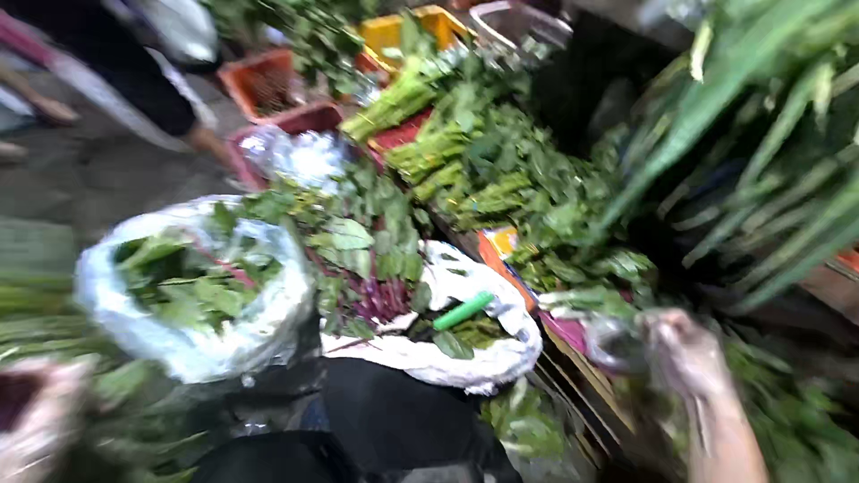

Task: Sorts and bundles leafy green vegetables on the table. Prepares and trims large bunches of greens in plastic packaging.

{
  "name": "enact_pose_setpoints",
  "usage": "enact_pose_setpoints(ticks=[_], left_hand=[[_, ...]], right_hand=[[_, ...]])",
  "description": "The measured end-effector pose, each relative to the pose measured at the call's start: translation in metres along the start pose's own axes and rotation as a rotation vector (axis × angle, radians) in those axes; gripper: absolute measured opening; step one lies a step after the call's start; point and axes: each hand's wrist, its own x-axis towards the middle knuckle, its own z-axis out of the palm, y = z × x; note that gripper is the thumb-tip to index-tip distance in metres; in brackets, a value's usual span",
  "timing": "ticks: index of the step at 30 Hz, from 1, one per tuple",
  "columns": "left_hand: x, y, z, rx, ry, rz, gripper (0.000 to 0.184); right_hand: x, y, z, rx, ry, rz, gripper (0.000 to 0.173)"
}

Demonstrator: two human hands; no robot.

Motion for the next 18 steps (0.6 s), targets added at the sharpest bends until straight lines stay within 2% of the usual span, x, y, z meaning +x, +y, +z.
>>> enact_pose_setpoints(ticks=[1, 2, 5, 8, 11, 13, 15, 18], left_hand=[[0.000, -0.002, 0.004, 0.026, 0.010, -0.047, 0.038], [0.000, 0.004, 0.011, 0.057, 0.024, -0.085, 0.043], [0.002, 0.018, 0.026, 0.095, 0.048, -0.121, 0.058], [0.005, 0.023, 0.030, 0.076, 0.029, -0.124, 0.073], [0.005, 0.024, 0.019, -0.008, 0.006, -0.178, 0.082], [0.006, 0.026, 0.013, -0.054, -0.028, -0.201, 0.086], [0.005, 0.028, 0.010, -0.058, -0.043, -0.225, 0.091], [0.006, 0.034, 0.010, 0.020, -0.087, -0.305, 0.099]], right_hand=[[-0.004, -0.008, 0.024, 0.150, -0.090, -0.041, 0.012], [-0.009, -0.018, 0.051, 0.310, -0.210, -0.054, 0.019], [-0.026, -0.058, 0.141, 0.524, -0.624, -0.009, 0.026], [-0.046, -0.106, 0.220, 0.441, -0.971, -0.022, 0.022], [-0.073, -0.148, 0.283, 0.257, -1.340, -0.206, 0.026], [-0.096, -0.180, 0.308, 0.179, -1.390, -0.440, 0.040], [-0.119, -0.212, 0.325, 0.201, -1.331, -0.713, 0.044], [-0.151, -0.246, 0.348, 0.175, -1.255, -1.021, 0.061]])
